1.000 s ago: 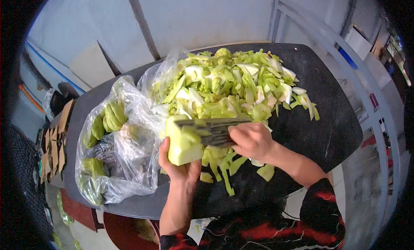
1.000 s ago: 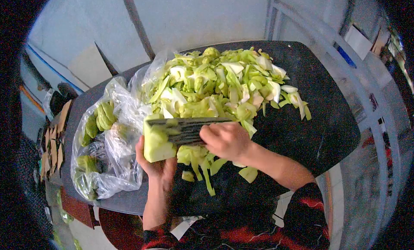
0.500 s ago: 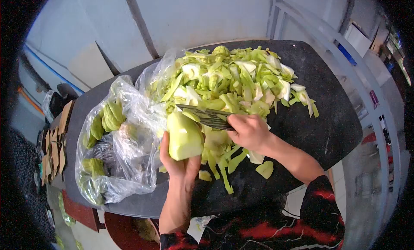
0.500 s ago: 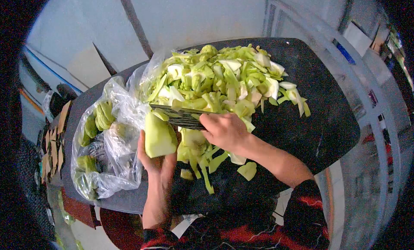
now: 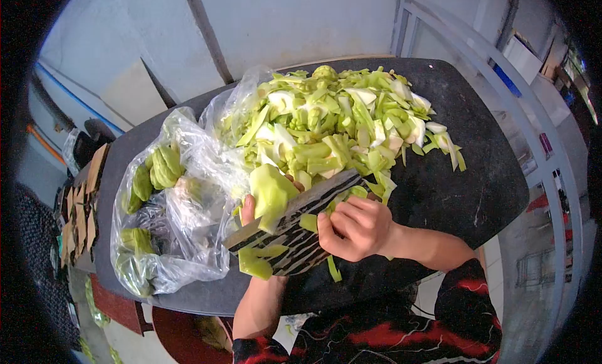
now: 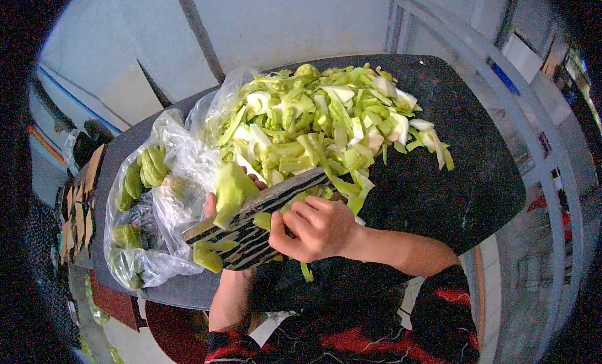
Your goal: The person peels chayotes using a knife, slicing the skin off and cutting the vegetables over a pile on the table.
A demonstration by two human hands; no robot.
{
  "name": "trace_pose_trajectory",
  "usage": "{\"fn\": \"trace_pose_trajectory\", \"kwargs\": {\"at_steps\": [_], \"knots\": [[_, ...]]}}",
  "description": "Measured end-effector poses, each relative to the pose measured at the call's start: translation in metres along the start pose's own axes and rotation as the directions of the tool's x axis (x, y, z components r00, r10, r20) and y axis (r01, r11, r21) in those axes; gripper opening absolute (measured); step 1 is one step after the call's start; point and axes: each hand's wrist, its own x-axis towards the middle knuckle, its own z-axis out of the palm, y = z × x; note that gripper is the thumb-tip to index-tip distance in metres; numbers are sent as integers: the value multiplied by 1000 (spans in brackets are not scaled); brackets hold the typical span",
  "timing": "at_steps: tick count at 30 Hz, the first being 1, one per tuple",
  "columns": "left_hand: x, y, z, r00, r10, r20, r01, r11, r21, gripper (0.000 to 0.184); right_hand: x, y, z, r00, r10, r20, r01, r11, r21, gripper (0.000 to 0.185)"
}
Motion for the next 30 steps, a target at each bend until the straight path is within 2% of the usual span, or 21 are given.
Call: {"fn": "trace_pose_trajectory", "kwargs": {"at_steps": [3, 4, 5, 7, 8, 10, 13, 15, 16, 18, 19, 21, 23, 25, 26, 27, 30], "knots": [[5, 0, -24, 996, 27, 81, -32, 997, 68, 60, -4, 5, 1, 997, 46, 58, -49, 997, 55, 11], [3, -1, -17, 964, 118, -238, -97, 991, 97, 57, -8, 11, 12, 978, 192, 81, -202, 969, 139, 12], [4, 3, -4, 970, 110, -216, -86, 989, 121, 57, -13, 20, 17, 963, 220, 155, -242, 960, 141, 12], [6, 11, -6, 979, 104, -173, -72, 980, 183, 64, -14, 19, 20, 953, 278, 117, -298, 928, 223, 11], [7, 13, -7, 979, 109, -171, -77, 981, 181, 64, -14, 22, 19, 955, 272, 116, -292, 930, 224, 11], [4, 17, -8, 998, 26, -63, -18, 990, 139, 70, -11, 19, 9, 959, 223, 174, -252, 953, 168, 13], [-3, 20, 1, 999, 34, -27, -28, 981, 193, 75, -10, 21, 0, 971, 192, 141, -216, 959, 185, 15], [-4, 20, 0, 999, -43, -10, 44, 978, 203, 79, -20, 34, 17, 874, 387, 294, -443, 883, 156, 17], [-5, 18, 2, 998, -57, -15, 59, 976, 211, 79, -24, 40, 24, 837, 438, 328, -501, 854, 138, 18], [0, 15, 1, 998, -50, 35, 43, 982, 183, 76, -26, 42, 22, 835, 455, 309, -514, 846, 144, 20], [3, 16, 0, 999, -44, 31, 38, 984, 175, 76, -26, 40, 21, 820, 478, 313, -543, 824, 162, 22], [4, 20, -5, 992, -14, -126, 19, 999, 38, 72, -19, 32, 15, 815, 480, 324, -551, 817, 173, 23], [10, 22, -8, 988, -5, -152, 3, 1000, -14, 70, -12, 30, 10, 908, 357, 220, -404, 886, 226, 23], [17, 14, -3, 920, 146, -363, -132, 989, 62, 69, -13, 21, 10, 929, 304, 213, -346, 917, 200, 17], [12, 14, 3, 923, 168, -346, -121, 981, 154, 68, -11, 16, 8, 966, 208, 151, -231, 961, 155, 13], [12, 14, -1, 923, 168, -346, -120, 981, 155, 68, -9, 12, 7, 990, 104, 92, -113, 989, 98, 9], [11, 13, -11, 988, 36, -151, -31, 999, 31, 63, -10, 3, 12, 997, 58, 53, -60, 998, 20, 7]]}}
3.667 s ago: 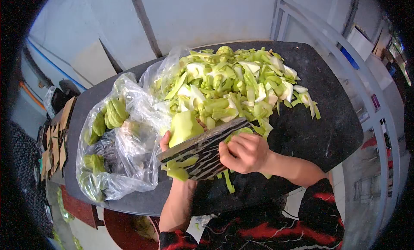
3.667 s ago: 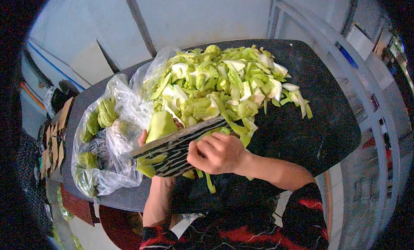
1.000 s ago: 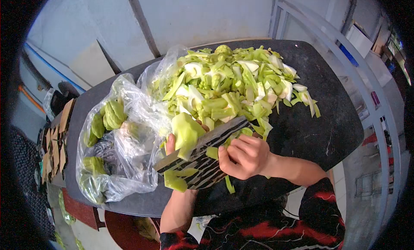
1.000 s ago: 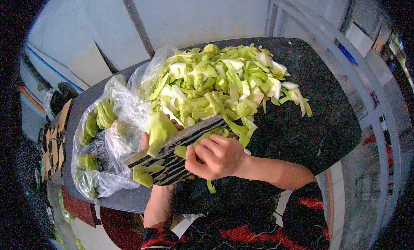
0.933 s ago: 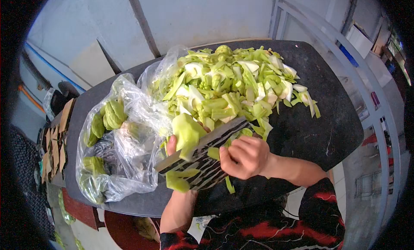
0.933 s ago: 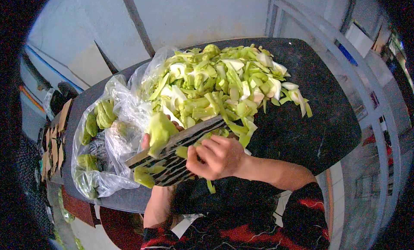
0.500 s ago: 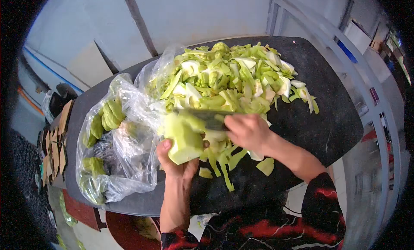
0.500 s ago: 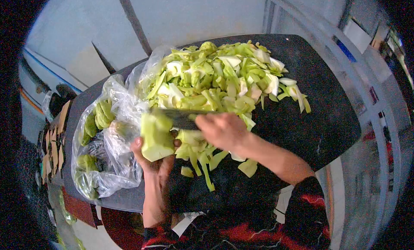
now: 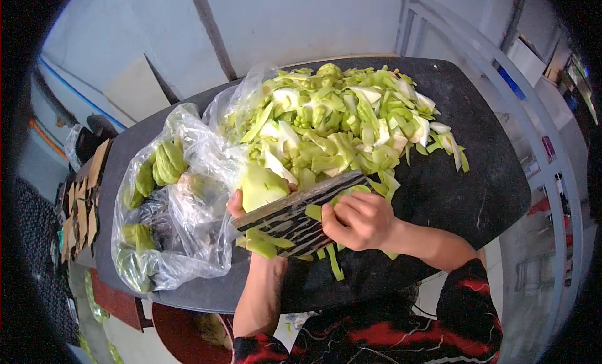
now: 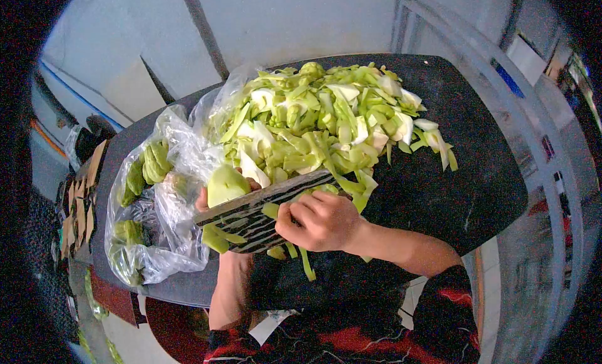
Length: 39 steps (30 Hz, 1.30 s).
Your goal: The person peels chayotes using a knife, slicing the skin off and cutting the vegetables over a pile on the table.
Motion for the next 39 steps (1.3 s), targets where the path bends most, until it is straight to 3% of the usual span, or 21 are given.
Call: {"fn": "trace_pose_trajectory", "kwargs": {"at_steps": [10, 12, 14, 15, 17, 19, 21, 23, 24, 25, 27, 28, 29, 30, 32, 34, 35, 37, 38, 39], "knots": [[-5, -3, -3, 998, -7, 62, 9, 999, -41, 63, 6, -4, -5, 998, -28, -54, 30, 999, 40, 14], [-7, -2, -3, 998, -9, 55, 7, 999, 36, 61, 4, -1, -3, 999, -25, -35, 27, 999, 41, 13], [-7, -3, -5, 999, 3, 45, -6, 999, 53, 59, -5, 8, 8, 998, 63, -26, -62, 998, 28, 7], [-8, -4, -5, 999, 14, 40, -17, 997, 73, 58, -9, 16, 11, 951, 247, 186, -262, 963, 59, 7], [-6, -2, 0, 998, 37, 60, -42, 996, 84, 56, -21, 34, 21, 926, 335, 177, -355, 930, 94, 10], [-11, 1, 3, 992, 14, 122, -19, 999, 38, 58, -8, 31, 8, 948, 280, 148, -299, 946, 128, 11], [-15, -1, -7, 999, -3, 48, 2, 1000, 7, 64, -4, 14, -2, 957, 255, 135, -277, 942, 187, 12], [-13, -7, -5, 985, 96, -143, -70, 981, 180, 74, 1, 8, -6, 990, 137, 33, -141, 968, 209, 15], [-9, -6, -24, 989, 28, -146, -14, 995, 99, 76, 4, 5, -14, 994, 101, 49, -108, 974, 200, 17], [0, -3, -35, 999, 41, -32, -36, 990, 138, 74, 4, 3, -17, 993, 105, 51, -113, 974, 198, 17], [-1, -1, -35, 984, -48, 169, 54, 998, -30, 72, 6, 1, -21, 995, 86, 56, -95, 980, 173, 15], [-8, 0, -13, 996, -14, 92, 13, 1000, 11, 71, 3, 7, -16, 994, 105, 35, -110, 975, 192, 13], [-15, -2, 7, 1000, 24, 15, -25, 998, 54, 70, -6, 15, 1, 970, 216, 112, -238, 937, 257, 12], [-14, 2, -2, 976, -82, 201, 74, 996, 46, 70, -12, 24, 13, 945, 293, 145, -323, 907, 270, 14], [-16, 2, 0, 959, -115, 257, 108, 993, 43, 70, -15, 31, 14, 896, 390, 214, -433, 874, 222, 22], [-15, 1, 1, 943, -138, 303, 124, 990, 65, 71, -7, 30, 6, 915, 361, 181, -397, 885, 244, 23], [-16, 0, -3, 946, -140, 293, 127, 990, 62, 71, -2, 25, 0, 926, 345, 151, -375, 884, 279, 23], [-11, 1, -2, 985, -68, 156, 90, 986, -141, 73, 7, 20, -13, 942, 306, 135, -333, 903, 271, 19], [-10, 1, 8, 999, -15, -37, 8, 983, -182, 77, 8, 16, -17, 971, 223, 86, -237, 941, 240, 16], [-10, 0, 7, 993, 58, -103, -46, 993, 113, 81, 8, 11, -20, 990, 137, 42, -142, 969, 204, 15]]}}
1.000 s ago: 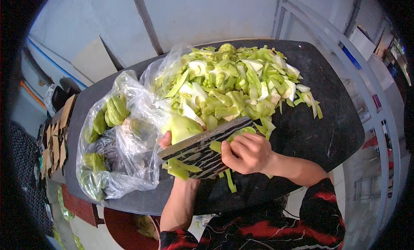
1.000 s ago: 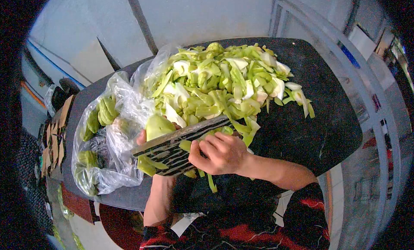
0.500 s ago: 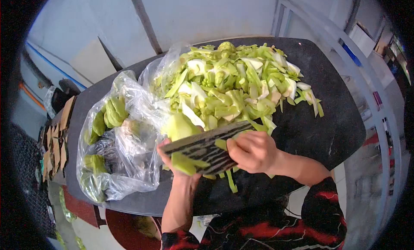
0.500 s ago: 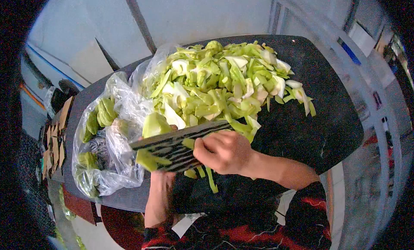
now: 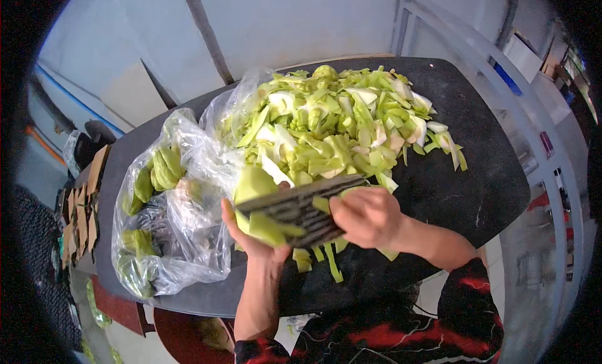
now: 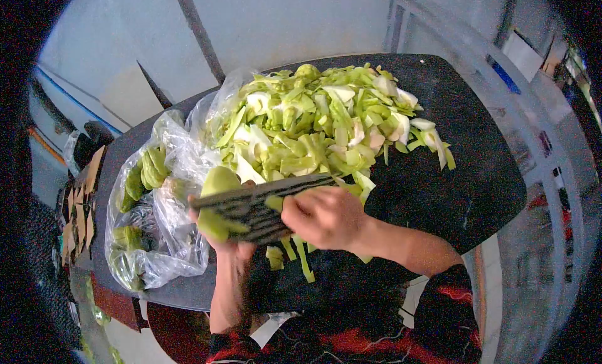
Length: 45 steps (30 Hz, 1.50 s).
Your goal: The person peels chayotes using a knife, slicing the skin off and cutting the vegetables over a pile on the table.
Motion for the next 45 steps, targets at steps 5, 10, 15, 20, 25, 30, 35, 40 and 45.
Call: {"fn": "trace_pose_trajectory", "kwargs": {"at_steps": [5, 10, 15, 20, 25, 30, 35, 40, 45], "knots": [[6, 9, -8, 915, -215, 342, 294, 935, -198, 88, -1, -14, 3, 983, -176, -55, 171, 982, -76, 25], [-1, -4, -1, 975, -119, 186, 161, 960, -229, 76, -2, -14, 8, 979, -202, -26, 190, 950, -247, 10], [-1, -6, -12, 966, -89, 242, 126, 982, -142, 73, -3, -15, 11, 978, -207, -16, 197, 950, -243, 12], [2, -3, -16, 960, -68, 270, 116, 979, -168, 71, -10, 17, 23, 991, 123, 52, -125, 992, 23, 30], [1, -1, -12, 972, 3, 234, 21, 995, -102, 79, -5, 2, 7, 996, 61, 64, -62, 998, 19, 16], [4, -2, -25, 908, -86, 410, 118, 992, -52, 78, -3, -6, -2, 999, -10, 48, 6, 998, 68, 16], [4, -1, -12, 798, -149, 584, 235, 969, -73, 75, -14, 26, 22, 956, 265, 127, -271, 962, 29, 20], [-2, 1, 1, 967, -40, 251, 75, 989, -130, 75, -2, 8, 7, 987, 151, 58, -155, 984, 85, 21], [11, 4, -19, 967, -49, 249, 60, 998, -35, 80, -5, -6, 9, 990, -136, -22, 134, 987, -90, 8]]}}
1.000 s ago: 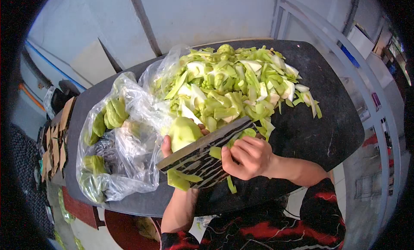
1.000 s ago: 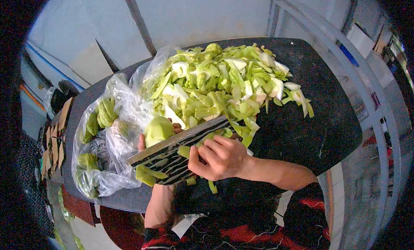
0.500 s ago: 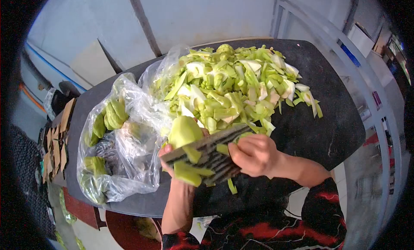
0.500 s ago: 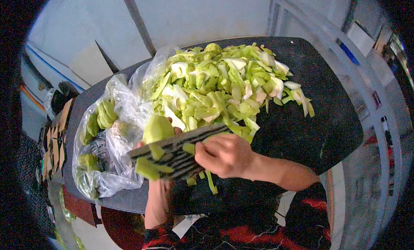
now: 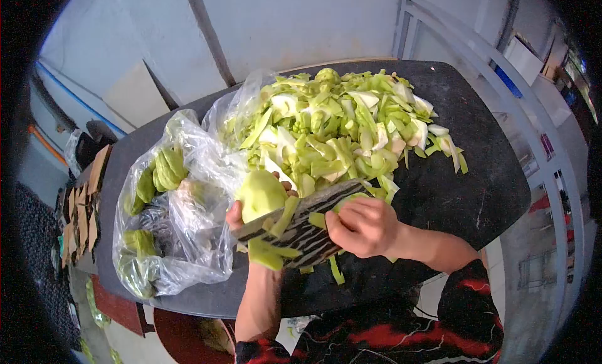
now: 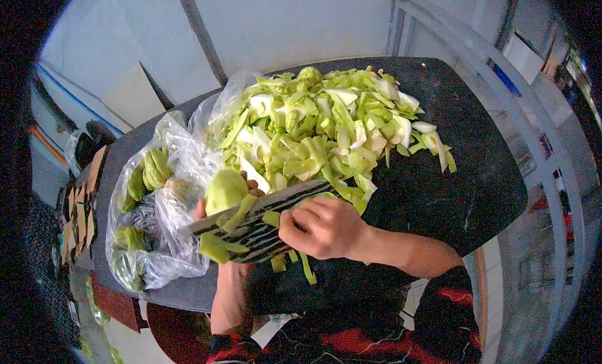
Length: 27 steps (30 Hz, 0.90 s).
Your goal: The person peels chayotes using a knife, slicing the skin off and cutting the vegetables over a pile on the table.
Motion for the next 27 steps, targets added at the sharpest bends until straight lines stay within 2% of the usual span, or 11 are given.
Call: {"fn": "trace_pose_trajectory", "kwargs": {"at_steps": [2, 7, 9, 11, 12, 16, 19, 21, 22, 24, 27], "knots": [[7, -1, -4, 990, -67, 122, 92, 974, -207, 84, 1, -2, 2, 1000, -19, -11, 19, 1000, 2, 15], [4, -4, 1, 991, -71, 117, 95, 973, -210, 87, 2, -3, 3, 998, -52, -29, 51, 998, -35, 23], [2, -4, 2, 983, -94, 157, 122, 977, -177, 86, 2, -5, 0, 999, -49, 18, 50, 994, -101, 11], [-5, -6, 14, 989, 74, -128, -69, 997, 44, 83, -3, 3, 6, 997, 48, 64, -47, 999, -17, 13], [-3, -6, 23, 985, 69, -158, -69, 998, 8, 81, -6, 11, 16, 983, 176, 57, -180, 981, 76, 14], [0, 2, 20, 995, 40, -94, -42, 999, -19, 81, -5, 16, 11, 962, 236, 138, -252, 962, 105, 14], [-5, 3, 23, 999, -49, 17, 48, 998, 29, 80, -2, 10, 5, 981, 177, 83, -185, 978, 92, 12], [-10, -1, 29, 999, -2, -38, 2, 1000, 2, 78, -2, 13, 5, 992, 127, -10, -125, 989, 83, 8], [-8, 1, 25, 999, -48, 20, 49, 998, -27, 77, -7, 19, 7, 949, 251, 192, -261, 965, 26, 9], [-8, 2, 22, 986, -117, 120, 120, 993, -17, 75, -16, 32, 21, 901, 393, 181, -407, 912, 47, 11], [-8, 1, 28, 990, -74, 117, 80, 996, -46, 74, -11, 38, 17, 906, 386, 172, -400, 915, 58, 12]]}}
